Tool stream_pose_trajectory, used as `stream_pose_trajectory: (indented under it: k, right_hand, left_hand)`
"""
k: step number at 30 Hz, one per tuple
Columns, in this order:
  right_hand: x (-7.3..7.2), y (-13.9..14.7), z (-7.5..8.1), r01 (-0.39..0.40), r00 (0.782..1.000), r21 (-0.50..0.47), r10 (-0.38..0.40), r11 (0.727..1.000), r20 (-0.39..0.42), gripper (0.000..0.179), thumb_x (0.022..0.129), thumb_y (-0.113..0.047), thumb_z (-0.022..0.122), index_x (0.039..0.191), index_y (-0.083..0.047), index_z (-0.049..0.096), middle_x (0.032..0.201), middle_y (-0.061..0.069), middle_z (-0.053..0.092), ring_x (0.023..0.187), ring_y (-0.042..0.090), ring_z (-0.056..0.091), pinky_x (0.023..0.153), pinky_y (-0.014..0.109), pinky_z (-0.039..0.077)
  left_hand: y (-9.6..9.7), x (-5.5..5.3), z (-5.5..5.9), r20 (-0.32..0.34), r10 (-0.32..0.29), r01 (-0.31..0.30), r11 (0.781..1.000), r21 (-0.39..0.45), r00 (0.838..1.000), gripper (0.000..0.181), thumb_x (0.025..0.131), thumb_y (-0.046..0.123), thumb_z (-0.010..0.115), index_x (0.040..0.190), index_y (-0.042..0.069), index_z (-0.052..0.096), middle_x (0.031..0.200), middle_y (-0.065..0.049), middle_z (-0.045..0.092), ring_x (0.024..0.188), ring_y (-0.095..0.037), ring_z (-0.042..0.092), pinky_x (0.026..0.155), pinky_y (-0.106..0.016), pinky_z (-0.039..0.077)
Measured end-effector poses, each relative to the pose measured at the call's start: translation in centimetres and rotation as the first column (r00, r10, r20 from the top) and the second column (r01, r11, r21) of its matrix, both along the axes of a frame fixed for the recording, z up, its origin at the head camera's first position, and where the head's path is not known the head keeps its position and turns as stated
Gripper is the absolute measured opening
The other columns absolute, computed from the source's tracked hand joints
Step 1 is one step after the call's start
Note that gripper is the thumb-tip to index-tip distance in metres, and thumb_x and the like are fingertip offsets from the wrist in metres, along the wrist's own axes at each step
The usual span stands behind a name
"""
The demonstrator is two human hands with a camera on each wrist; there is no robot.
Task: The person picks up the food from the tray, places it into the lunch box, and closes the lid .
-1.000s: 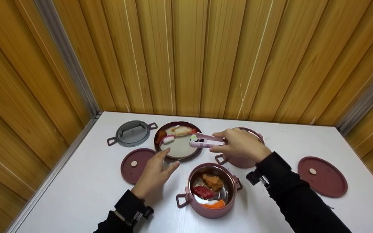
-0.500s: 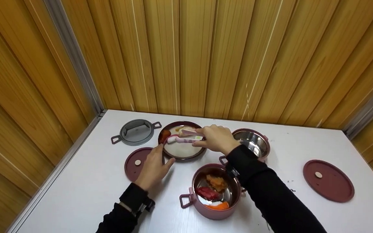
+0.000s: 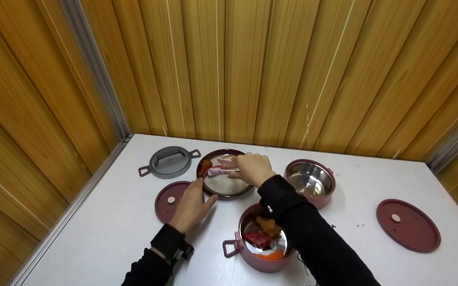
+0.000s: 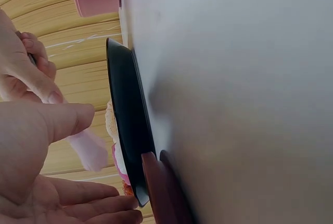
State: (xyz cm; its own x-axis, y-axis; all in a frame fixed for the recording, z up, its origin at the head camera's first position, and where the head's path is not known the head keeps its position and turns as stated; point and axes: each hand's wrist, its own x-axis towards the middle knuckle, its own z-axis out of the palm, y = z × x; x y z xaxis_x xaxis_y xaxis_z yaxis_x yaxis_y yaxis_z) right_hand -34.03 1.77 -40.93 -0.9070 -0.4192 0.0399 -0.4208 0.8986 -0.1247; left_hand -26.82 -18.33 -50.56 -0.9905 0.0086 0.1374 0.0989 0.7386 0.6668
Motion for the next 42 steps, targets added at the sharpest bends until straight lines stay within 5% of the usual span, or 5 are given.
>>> stream_pose_trajectory:
  k: [12,25,28,34,42]
  right_hand:
    - [-0.5,-0.3,-1.2,-0.009,1.000,-0.002,0.009,1.000,0.001,0.047,0.096,-0.042,0.086,0.129,-0.010,0.079,0.123,0.025,0.080,0.109,0.051,0.077,0.089,0.065,0.065]
    - [0.8,0.5,0.9,-0.069,0.997,0.061,0.067,0.996,0.047,0.044,0.097,-0.043,0.086,0.136,-0.023,0.080,0.128,0.019,0.081,0.111,0.047,0.077,0.089,0.063,0.065]
    - [0.7,0.5,0.7,-0.074,0.996,0.050,0.071,0.996,0.052,0.048,0.097,-0.044,0.086,0.140,-0.024,0.078,0.129,0.018,0.080,0.112,0.048,0.077,0.090,0.064,0.065]
    - [0.5,0.1,-0.6,-0.064,0.998,0.021,0.064,0.998,-0.003,0.045,0.095,-0.043,0.087,0.128,-0.014,0.082,0.121,0.020,0.082,0.109,0.047,0.078,0.088,0.065,0.065]
    - [0.6,-0.2,-1.4,-0.087,0.995,0.015,0.087,0.996,-0.053,0.043,0.093,-0.040,0.090,0.129,-0.018,0.081,0.119,0.022,0.082,0.106,0.046,0.079,0.081,0.065,0.066]
  left_hand:
    - [0.2,0.7,1.2,0.057,0.008,-0.009,1.000,0.014,0.998,0.081,0.102,0.028,0.079,0.163,-0.010,0.042,0.166,-0.034,0.048,0.154,-0.051,0.050,0.130,-0.062,0.041]
    - [0.1,0.9,1.4,0.047,-0.001,-0.001,0.999,0.036,0.999,0.081,0.101,0.026,0.080,0.163,-0.010,0.042,0.164,-0.035,0.050,0.152,-0.053,0.051,0.130,-0.063,0.041]
    - [0.0,0.6,0.9,0.024,-0.008,0.007,0.999,0.048,1.000,0.081,0.100,0.025,0.081,0.162,-0.011,0.043,0.162,-0.036,0.051,0.150,-0.054,0.052,0.128,-0.064,0.042]
    - [-0.6,-1.1,-2.0,-0.043,-0.017,0.018,1.000,0.019,0.999,0.084,0.099,0.032,0.082,0.161,-0.011,0.045,0.160,-0.034,0.054,0.148,-0.053,0.056,0.126,-0.064,0.045]
    - [-0.1,0.5,1.1,0.017,-0.021,0.020,0.998,0.060,1.000,0.081,0.098,0.023,0.083,0.160,-0.012,0.045,0.161,-0.036,0.053,0.149,-0.053,0.054,0.128,-0.063,0.042]
